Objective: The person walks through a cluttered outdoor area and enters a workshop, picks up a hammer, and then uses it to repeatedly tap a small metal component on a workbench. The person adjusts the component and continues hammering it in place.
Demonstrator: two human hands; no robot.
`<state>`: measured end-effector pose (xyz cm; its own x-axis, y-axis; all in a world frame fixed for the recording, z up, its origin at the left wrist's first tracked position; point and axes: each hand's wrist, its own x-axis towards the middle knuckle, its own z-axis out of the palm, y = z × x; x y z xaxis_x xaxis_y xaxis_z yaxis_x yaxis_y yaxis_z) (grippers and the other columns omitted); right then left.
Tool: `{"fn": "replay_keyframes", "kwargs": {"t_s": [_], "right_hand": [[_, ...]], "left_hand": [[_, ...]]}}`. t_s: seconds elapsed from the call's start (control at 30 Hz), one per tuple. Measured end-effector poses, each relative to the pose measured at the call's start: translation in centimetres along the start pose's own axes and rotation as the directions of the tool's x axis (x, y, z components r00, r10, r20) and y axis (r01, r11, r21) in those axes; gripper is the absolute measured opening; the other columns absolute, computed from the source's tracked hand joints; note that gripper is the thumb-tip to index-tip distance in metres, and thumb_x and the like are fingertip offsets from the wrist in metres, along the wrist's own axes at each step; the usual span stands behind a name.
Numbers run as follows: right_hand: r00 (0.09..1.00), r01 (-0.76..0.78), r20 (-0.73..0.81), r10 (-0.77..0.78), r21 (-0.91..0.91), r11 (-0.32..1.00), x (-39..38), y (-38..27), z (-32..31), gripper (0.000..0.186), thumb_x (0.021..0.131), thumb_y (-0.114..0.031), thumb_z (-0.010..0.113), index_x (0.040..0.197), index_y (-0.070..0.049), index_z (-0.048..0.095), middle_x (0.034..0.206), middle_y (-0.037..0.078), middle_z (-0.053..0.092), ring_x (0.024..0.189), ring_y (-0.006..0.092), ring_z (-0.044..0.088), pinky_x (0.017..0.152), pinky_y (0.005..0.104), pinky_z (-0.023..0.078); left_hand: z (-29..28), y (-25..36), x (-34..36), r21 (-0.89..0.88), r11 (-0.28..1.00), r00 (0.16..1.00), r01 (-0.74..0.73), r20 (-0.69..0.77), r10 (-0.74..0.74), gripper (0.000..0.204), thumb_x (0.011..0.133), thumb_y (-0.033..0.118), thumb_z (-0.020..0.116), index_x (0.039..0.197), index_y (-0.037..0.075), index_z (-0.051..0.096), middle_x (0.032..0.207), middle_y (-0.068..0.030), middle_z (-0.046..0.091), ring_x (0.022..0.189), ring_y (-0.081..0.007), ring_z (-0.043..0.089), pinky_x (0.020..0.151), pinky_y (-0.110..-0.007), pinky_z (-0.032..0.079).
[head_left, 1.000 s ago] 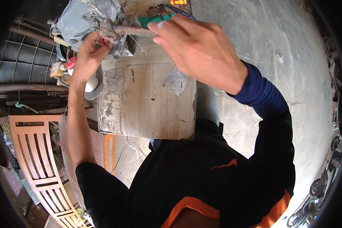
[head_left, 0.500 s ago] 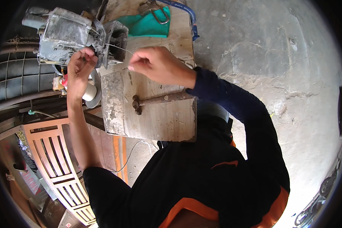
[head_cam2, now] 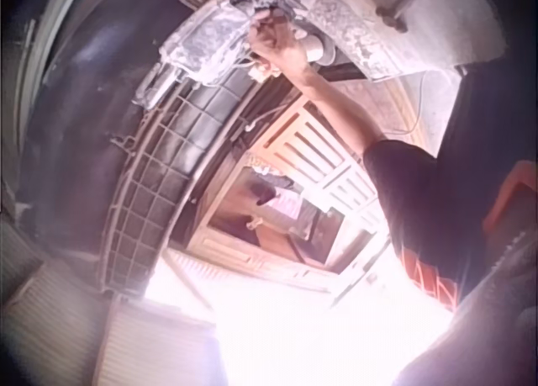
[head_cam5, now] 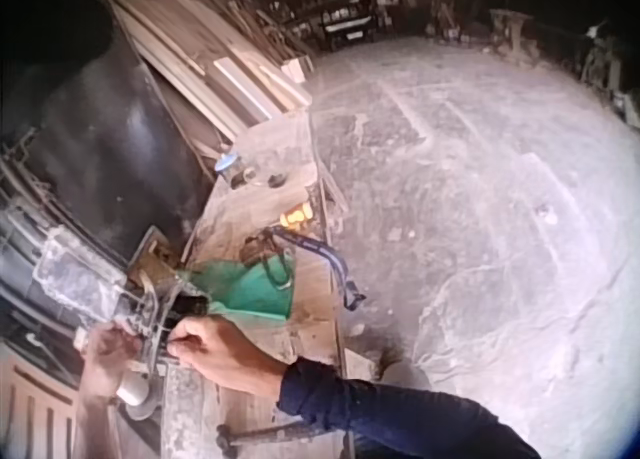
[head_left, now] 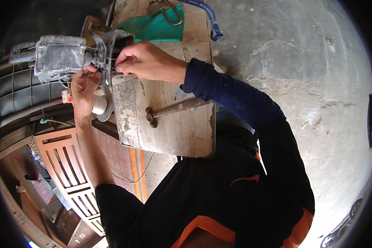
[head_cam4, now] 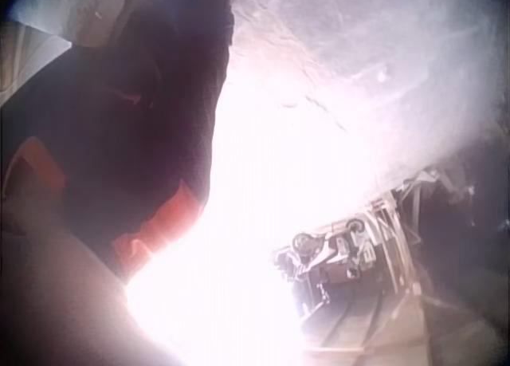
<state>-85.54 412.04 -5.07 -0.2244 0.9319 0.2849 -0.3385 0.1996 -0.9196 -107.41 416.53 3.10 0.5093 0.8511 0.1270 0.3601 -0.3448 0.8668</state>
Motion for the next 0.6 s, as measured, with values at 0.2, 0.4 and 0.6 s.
{"fn": "replay_keyframes", "kwargs": {"t_s": [0.2, 0.4, 0.6], "right_hand": [[0.999, 0.028, 0.034, -0.029, 0.032, 0.999, 0.6, 0.7, -0.3, 0.015, 0.085, -0.014, 0.063, 0.089, 0.001, 0.064, 0.075, 0.006, 0.064, 0.064, 0.0096, 0.057, 0.056, 0.0254, 0.046], [0.988, 0.098, 0.117, -0.100, 0.019, 0.995, 1.2, 1.8, -0.3, 0.016, 0.090, -0.017, 0.060, 0.095, -0.002, 0.058, 0.079, 0.002, 0.059, 0.061, 0.0055, 0.050, 0.054, 0.0220, 0.043], [0.977, 0.205, 0.081, -0.198, -0.092, 0.974, 1.2, 2.7, 0.1, 0.016, 0.092, -0.017, 0.057, 0.096, -0.002, 0.057, 0.080, 0.002, 0.058, 0.070, 0.0060, 0.051, 0.061, 0.0219, 0.043]], "left_hand": [[0.0, -0.1, 0.1, 0.017, 1.000, 1.000, 0.015, -0.009, -0.014, 0.014, 0.086, -0.006, 0.056, 0.098, 0.001, 0.055, 0.093, -0.0007, 0.053, 0.087, -0.0094, 0.046, 0.080, -0.023, 0.036], [-0.4, -0.1, -0.1, 0.025, 0.998, 0.999, 0.050, 0.005, -0.050, 0.015, 0.086, -0.006, 0.056, 0.099, 0.001, 0.054, 0.093, -0.0014, 0.053, 0.086, -0.0098, 0.046, 0.080, -0.023, 0.037], [-0.4, -0.8, -0.2, 0.020, 0.999, 0.998, -0.046, 0.052, 0.045, 0.021, 0.086, -0.008, 0.056, 0.104, 0.002, 0.053, 0.096, -0.0031, 0.054, 0.088, -0.0117, 0.047, 0.082, -0.025, 0.038]]}}
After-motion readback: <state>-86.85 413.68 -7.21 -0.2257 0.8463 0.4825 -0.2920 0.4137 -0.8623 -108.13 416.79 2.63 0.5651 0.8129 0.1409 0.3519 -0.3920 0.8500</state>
